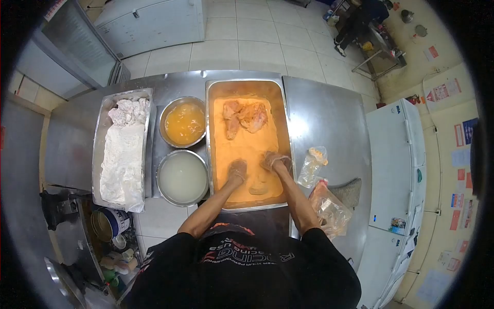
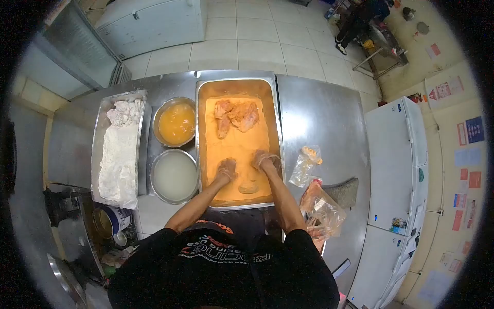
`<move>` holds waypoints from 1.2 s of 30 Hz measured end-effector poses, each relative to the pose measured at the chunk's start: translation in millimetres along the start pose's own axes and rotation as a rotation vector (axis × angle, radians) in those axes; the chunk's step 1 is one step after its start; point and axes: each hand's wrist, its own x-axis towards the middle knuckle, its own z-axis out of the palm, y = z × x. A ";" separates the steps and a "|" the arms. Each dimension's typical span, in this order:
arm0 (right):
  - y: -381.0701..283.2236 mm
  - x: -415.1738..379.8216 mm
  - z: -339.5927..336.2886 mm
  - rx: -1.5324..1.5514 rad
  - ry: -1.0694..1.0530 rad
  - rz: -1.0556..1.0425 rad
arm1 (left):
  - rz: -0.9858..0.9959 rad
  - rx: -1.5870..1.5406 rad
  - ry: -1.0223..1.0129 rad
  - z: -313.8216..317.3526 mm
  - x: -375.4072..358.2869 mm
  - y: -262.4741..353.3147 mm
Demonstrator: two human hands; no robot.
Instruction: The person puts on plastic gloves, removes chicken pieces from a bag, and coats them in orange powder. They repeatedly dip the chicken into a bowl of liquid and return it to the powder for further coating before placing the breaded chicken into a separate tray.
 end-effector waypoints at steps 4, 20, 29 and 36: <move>34.5 -19.7 -45.8 0.356 -0.241 -0.266 | -0.059 0.034 -0.152 -16.3 8.1 -2.8; 17.7 -39.3 -141.8 0.893 0.389 -0.090 | -0.050 -0.266 0.291 -74.6 17.1 -2.0; 9.6 -33.4 -138.8 1.024 0.358 0.147 | -0.178 -0.318 0.432 -116.8 9.4 18.6; 6.8 -51.8 -179.8 1.168 0.419 0.094 | -0.049 -0.613 0.323 -143.8 6.0 9.5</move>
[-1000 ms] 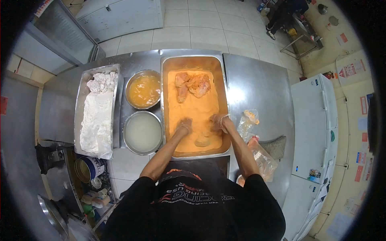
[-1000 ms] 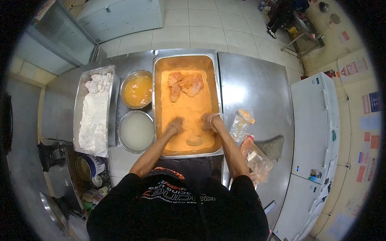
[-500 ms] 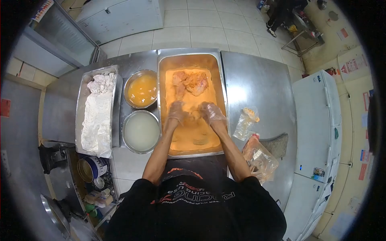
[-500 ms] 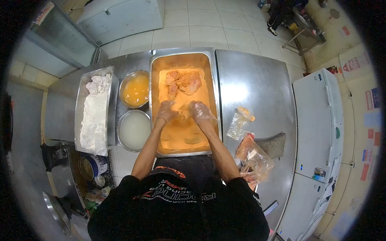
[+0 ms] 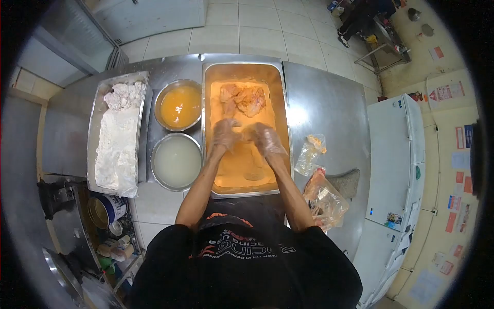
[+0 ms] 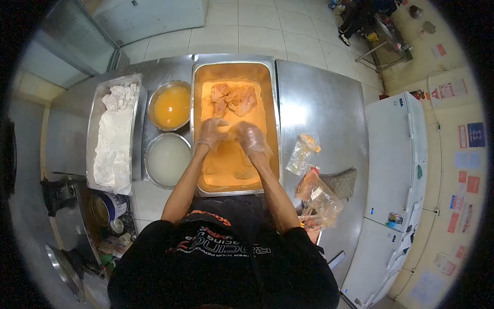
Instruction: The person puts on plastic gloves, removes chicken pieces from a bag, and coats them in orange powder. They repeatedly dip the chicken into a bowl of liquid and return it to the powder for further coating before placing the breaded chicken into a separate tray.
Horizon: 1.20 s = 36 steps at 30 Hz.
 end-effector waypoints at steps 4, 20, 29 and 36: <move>-8.3 25.9 -9.3 -0.245 -0.062 -0.015 | -0.003 -0.108 -0.008 -12.3 3.5 -11.6; -124.9 221.7 172.5 -0.328 -0.113 -0.155 | -0.325 0.103 0.306 -222.2 79.5 -161.7; -88.8 211.1 251.3 -0.752 -0.133 -0.199 | 0.026 0.486 -0.010 -181.3 71.3 -246.6; -84.3 222.3 253.6 -0.627 -0.075 -0.287 | 0.017 0.414 0.125 -176.7 72.1 -242.1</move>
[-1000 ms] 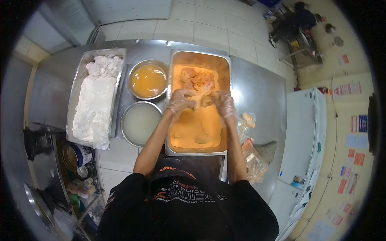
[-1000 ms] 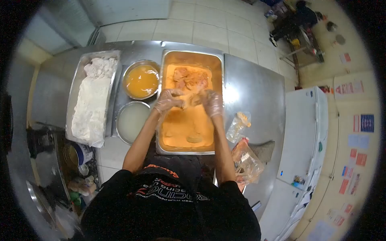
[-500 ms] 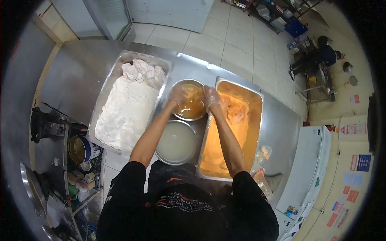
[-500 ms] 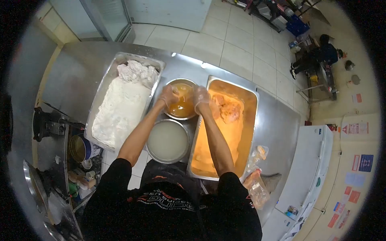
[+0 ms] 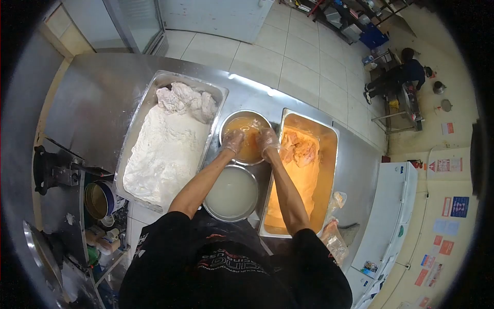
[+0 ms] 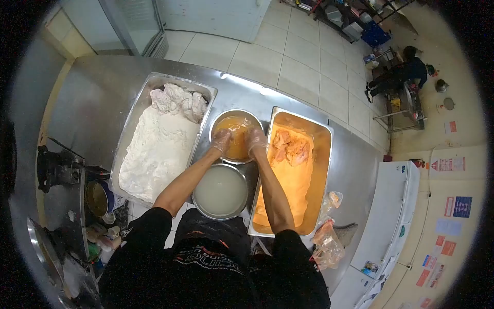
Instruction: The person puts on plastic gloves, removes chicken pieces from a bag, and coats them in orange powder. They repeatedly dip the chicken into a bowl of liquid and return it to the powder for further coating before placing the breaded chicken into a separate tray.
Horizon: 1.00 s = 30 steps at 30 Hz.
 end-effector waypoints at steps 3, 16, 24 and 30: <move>14.0 4.5 -21.5 0.699 -0.108 0.313 | -0.086 -0.348 0.166 9.7 15.4 -18.6; 162.3 -55.5 -183.4 0.358 0.012 0.086 | -0.014 -0.969 0.228 -102.8 32.0 191.0; 189.5 -189.6 -138.6 -0.097 -0.777 0.240 | 0.320 -0.167 -0.176 123.8 -59.7 191.1; 150.0 -330.7 -57.3 -0.042 -0.704 0.136 | 0.207 0.283 -0.318 189.2 -202.3 215.6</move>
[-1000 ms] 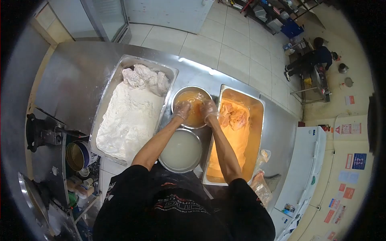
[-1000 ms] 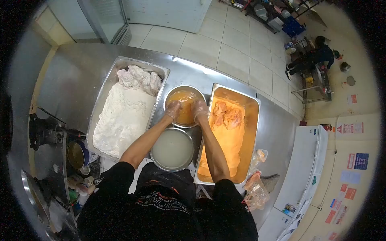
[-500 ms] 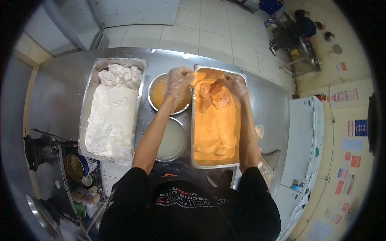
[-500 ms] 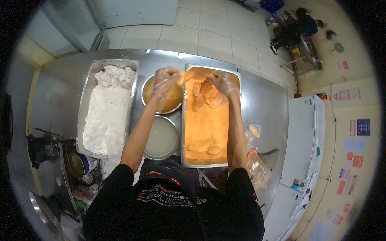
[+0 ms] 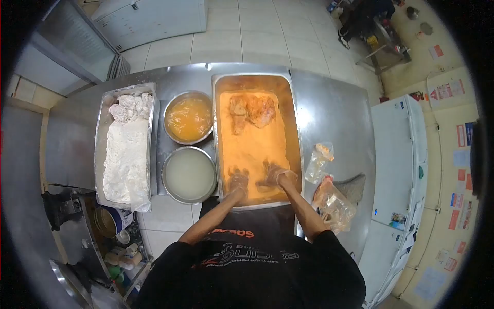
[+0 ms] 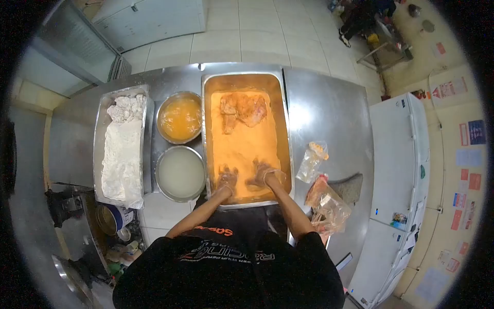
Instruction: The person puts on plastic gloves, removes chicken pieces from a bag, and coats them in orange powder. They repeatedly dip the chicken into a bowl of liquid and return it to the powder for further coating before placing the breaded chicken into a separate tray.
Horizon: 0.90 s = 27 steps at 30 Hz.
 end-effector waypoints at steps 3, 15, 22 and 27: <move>12.9 -12.9 -11.3 0.220 -0.121 0.039 | -0.155 -0.201 -0.396 -48.7 11.3 1.9; 59.0 -35.9 9.8 0.236 0.370 -0.202 | -0.127 -0.396 0.018 -102.8 -4.3 23.2; 50.2 -36.4 -12.8 0.592 0.636 0.021 | -0.226 -0.335 0.174 -147.9 19.2 37.1; 0.8 -21.8 -64.8 0.331 0.706 -0.005 | -0.217 -0.375 0.102 -134.7 51.6 49.1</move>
